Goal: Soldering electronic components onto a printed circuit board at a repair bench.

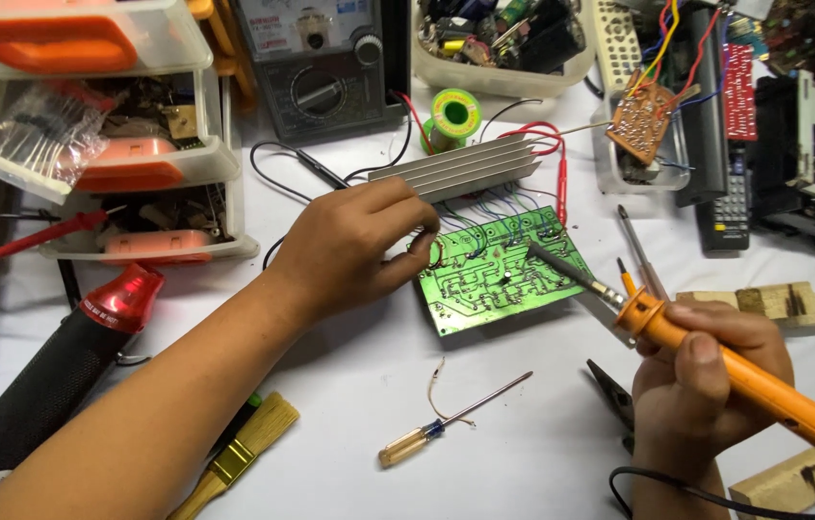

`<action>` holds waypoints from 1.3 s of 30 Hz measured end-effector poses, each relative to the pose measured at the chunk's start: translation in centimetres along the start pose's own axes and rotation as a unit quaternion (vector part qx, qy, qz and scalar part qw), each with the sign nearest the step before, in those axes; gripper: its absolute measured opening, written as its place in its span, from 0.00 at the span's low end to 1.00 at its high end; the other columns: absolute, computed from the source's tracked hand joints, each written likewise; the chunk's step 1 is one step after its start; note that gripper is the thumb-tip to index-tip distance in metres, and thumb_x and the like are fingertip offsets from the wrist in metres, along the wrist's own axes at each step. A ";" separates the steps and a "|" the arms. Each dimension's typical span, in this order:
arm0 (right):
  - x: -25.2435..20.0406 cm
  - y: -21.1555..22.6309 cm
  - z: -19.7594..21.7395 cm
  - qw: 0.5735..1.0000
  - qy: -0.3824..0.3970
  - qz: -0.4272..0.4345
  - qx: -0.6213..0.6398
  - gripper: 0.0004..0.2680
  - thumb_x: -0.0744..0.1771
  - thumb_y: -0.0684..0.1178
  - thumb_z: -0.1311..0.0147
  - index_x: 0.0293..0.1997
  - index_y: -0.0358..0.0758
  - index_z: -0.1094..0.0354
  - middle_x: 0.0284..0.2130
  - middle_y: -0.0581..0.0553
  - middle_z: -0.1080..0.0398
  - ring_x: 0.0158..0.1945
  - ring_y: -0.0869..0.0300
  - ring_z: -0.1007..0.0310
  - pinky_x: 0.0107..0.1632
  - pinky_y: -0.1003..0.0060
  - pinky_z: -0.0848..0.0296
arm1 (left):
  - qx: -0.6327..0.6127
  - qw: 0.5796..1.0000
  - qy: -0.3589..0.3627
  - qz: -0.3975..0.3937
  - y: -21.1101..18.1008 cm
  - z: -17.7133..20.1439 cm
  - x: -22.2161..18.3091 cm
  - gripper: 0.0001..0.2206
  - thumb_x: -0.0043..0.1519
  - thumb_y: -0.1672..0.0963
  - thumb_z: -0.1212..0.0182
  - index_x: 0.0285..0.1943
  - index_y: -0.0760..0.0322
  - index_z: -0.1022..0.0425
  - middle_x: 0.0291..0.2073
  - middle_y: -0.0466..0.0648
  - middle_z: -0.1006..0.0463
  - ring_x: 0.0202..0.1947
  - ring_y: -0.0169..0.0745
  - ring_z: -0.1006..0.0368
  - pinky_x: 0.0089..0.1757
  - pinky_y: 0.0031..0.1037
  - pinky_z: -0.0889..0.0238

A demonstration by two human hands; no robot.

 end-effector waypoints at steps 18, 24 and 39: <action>9.0 6.3 -3.4 0.954 0.150 0.214 -0.144 0.04 0.70 0.35 0.57 0.45 0.19 0.40 0.32 0.31 0.34 0.28 0.55 0.34 0.31 0.69 0.36 | 0.017 0.999 0.030 -0.011 0.0 -0.8 -0.2 0.03 0.52 0.60 0.42 0.32 0.61 0.30 0.23 0.46 0.31 0.23 0.45 0.35 0.23 0.32 0.43; 10.3 5.9 -7.9 0.936 0.187 0.266 -0.136 0.05 0.68 0.36 0.54 0.42 0.20 0.36 0.32 0.32 0.33 0.33 0.54 0.32 0.37 0.66 0.34 | 0.015 1.000 0.021 -0.006 0.0 -0.4 -0.2 0.03 0.52 0.60 0.42 0.32 0.60 0.30 0.21 0.45 0.32 0.19 0.44 0.36 0.20 0.32 0.44; 11.5 4.4 -11.5 0.928 0.193 0.294 -0.124 0.04 0.67 0.37 0.54 0.37 0.24 0.36 0.32 0.35 0.34 0.34 0.54 0.35 0.37 0.64 0.37 | 0.011 1.000 0.018 -0.003 0.4 -0.6 -0.4 0.02 0.51 0.60 0.43 0.31 0.59 0.30 0.20 0.44 0.31 0.18 0.43 0.36 0.21 0.31 0.44</action>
Point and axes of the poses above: each hand's wrist, its own x-axis towards the middle knuckle, its own z-axis out of the back of the hand, y = z × x, the point moved 7 cm from there along x, towards the middle knuckle
